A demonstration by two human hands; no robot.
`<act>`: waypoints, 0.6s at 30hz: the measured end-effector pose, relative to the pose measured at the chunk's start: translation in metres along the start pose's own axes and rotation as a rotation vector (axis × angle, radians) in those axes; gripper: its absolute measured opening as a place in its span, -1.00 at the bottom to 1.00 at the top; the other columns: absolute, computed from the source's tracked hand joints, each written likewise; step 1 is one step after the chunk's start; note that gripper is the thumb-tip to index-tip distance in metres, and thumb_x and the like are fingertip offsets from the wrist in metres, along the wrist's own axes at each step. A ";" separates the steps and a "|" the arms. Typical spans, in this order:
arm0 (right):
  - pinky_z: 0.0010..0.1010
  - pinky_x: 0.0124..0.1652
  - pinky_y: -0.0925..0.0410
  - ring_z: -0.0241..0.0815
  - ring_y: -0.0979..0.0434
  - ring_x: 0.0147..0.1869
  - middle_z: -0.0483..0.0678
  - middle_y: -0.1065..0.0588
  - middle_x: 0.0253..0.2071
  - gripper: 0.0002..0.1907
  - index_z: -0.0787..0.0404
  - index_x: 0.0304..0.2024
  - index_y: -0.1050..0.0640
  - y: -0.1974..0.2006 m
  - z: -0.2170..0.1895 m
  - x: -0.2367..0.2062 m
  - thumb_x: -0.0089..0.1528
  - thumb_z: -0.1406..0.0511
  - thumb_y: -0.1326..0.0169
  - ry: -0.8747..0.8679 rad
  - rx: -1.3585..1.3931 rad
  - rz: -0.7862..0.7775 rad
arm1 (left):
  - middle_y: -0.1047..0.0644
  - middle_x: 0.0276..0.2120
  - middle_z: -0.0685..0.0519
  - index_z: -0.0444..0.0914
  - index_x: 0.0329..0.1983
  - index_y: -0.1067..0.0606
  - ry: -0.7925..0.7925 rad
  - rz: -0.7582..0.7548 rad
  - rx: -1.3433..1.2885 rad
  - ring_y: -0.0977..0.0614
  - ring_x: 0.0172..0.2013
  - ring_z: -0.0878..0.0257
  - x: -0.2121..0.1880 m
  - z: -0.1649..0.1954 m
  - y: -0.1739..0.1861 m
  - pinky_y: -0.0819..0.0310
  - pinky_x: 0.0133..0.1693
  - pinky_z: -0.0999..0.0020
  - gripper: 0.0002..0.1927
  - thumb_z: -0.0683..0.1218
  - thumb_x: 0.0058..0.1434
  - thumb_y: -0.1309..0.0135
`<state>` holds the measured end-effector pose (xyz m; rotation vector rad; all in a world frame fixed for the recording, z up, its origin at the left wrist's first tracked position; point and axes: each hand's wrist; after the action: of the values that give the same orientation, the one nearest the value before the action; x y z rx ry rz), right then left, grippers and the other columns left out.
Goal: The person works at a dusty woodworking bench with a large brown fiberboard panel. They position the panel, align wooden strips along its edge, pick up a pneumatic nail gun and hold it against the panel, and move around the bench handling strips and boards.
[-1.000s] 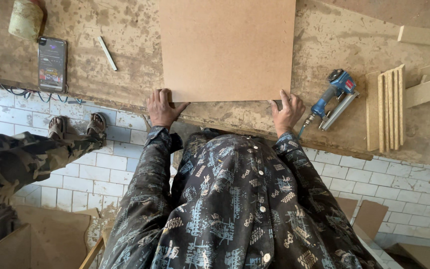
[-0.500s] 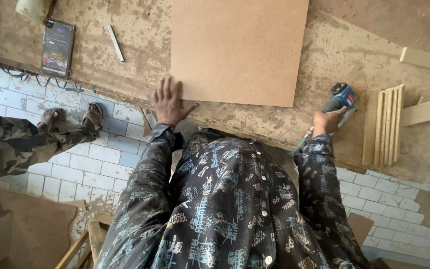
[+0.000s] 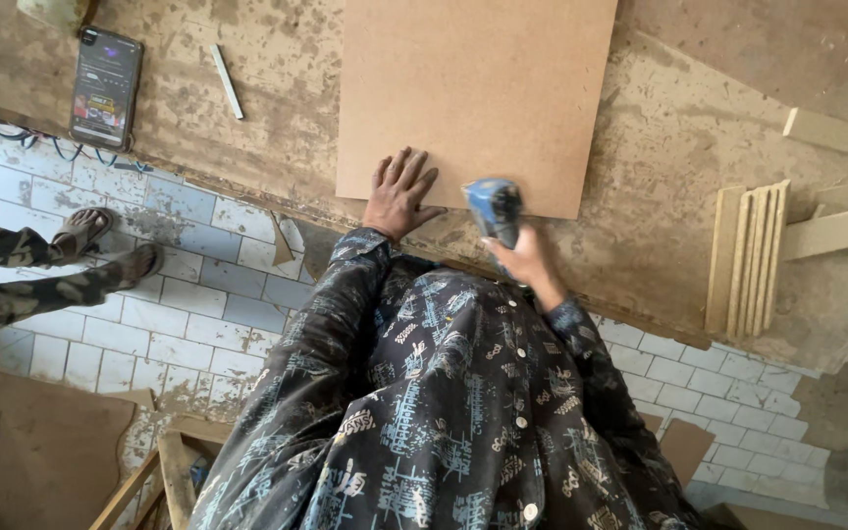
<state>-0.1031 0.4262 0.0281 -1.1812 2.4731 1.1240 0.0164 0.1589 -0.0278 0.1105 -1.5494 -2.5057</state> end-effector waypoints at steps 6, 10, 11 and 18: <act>-0.01 -0.14 -0.46 0.23 -0.64 -0.19 0.18 -0.61 -0.31 -0.61 0.22 -0.16 -0.61 -0.011 -0.038 0.018 0.07 0.11 -0.26 0.115 -0.421 0.030 | -0.29 0.44 -0.01 -0.08 0.31 -0.48 -0.008 0.064 -0.034 -0.15 0.47 -0.01 0.001 -0.001 0.003 0.11 0.42 -0.11 -0.24 0.38 0.13 -0.20; 0.01 -0.10 -0.46 0.29 -0.61 -0.14 0.22 -0.61 -0.24 -0.57 0.27 -0.12 -0.59 -0.006 -0.024 0.011 0.06 0.14 -0.25 0.202 -0.367 0.145 | -0.29 0.42 -0.03 -0.09 0.31 -0.48 -0.011 0.068 -0.051 -0.15 0.46 -0.03 -0.001 -0.001 0.002 0.09 0.40 -0.13 -0.23 0.38 0.13 -0.20; 0.01 -0.09 -0.46 0.28 -0.62 -0.13 0.24 -0.61 -0.24 -0.56 0.26 -0.13 -0.60 -0.004 -0.020 0.010 0.06 0.12 -0.26 0.101 -0.415 0.129 | -0.29 0.42 -0.02 -0.09 0.31 -0.48 -0.011 0.072 -0.053 -0.15 0.46 -0.02 -0.001 -0.001 0.002 0.09 0.40 -0.13 -0.23 0.38 0.14 -0.20; 0.02 -0.11 -0.46 0.31 -0.61 -0.10 0.30 -0.58 -0.20 -0.52 0.30 -0.12 -0.60 0.017 0.007 -0.002 0.05 0.10 -0.30 -0.108 -0.420 0.167 | -0.29 0.42 -0.01 -0.08 0.30 -0.49 -0.019 0.083 -0.031 -0.15 0.46 -0.01 0.000 0.002 0.007 0.09 0.41 -0.12 -0.25 0.37 0.15 -0.21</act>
<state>-0.1148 0.4394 0.0334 -0.9814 2.3569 1.7686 0.0173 0.1575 -0.0213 0.0174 -1.4906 -2.4724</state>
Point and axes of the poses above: each hand's wrist, its own x-axis towards the middle knuckle, its own y-axis out of the back of the hand, z = x × y
